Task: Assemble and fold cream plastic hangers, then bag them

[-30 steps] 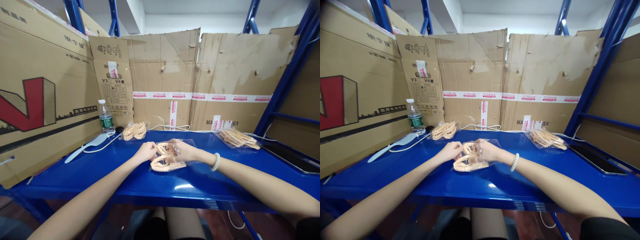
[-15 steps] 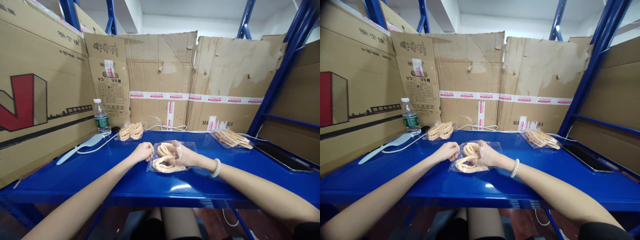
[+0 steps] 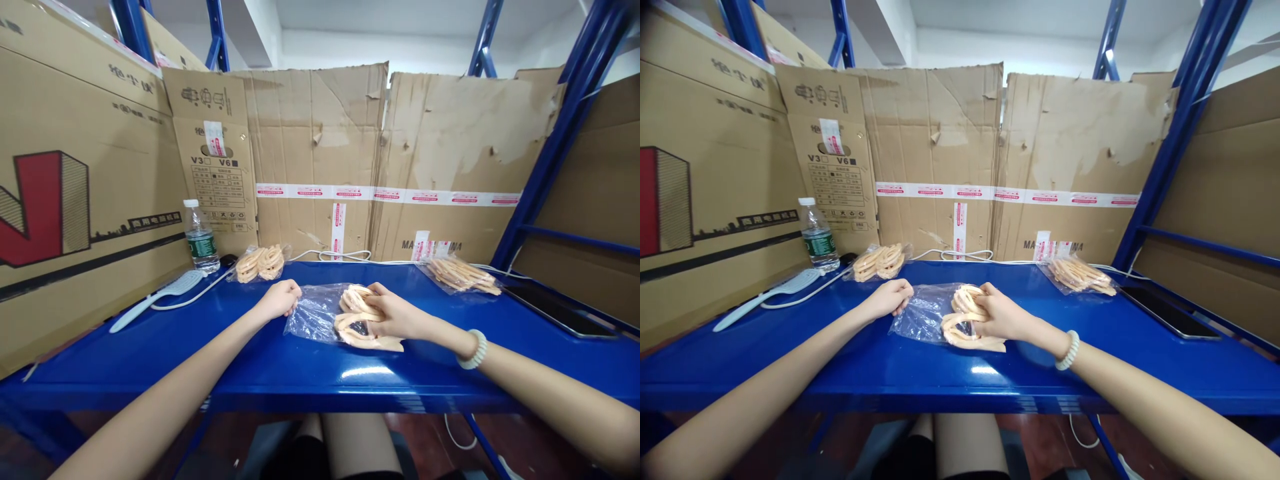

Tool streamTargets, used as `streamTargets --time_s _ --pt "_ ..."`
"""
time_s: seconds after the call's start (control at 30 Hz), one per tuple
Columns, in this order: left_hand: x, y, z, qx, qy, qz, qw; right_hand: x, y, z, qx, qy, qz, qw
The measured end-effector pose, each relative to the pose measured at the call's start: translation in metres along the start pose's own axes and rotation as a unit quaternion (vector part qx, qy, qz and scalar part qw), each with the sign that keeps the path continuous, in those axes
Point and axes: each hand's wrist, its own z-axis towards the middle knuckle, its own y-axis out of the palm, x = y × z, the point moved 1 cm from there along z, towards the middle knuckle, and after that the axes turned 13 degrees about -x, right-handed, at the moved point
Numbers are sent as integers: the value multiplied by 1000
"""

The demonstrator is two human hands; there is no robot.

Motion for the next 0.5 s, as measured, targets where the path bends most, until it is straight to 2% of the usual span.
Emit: streamTargets --time_s 0.23,0.37,0.43,0.5 --pt "-9 -16 7 25 -19 39 999 17 -5 -12 -6 25 38 999" --pt "-15 -25 12 35 -25 73 996 29 -8 -11 -19 21 15 999" --pt "-19 -31 14 59 -15 95 994 36 -12 -9 -22 35 -8 999" --pt "-23 -40 14 113 13 119 986 43 -15 -7 -23 52 -24 998"
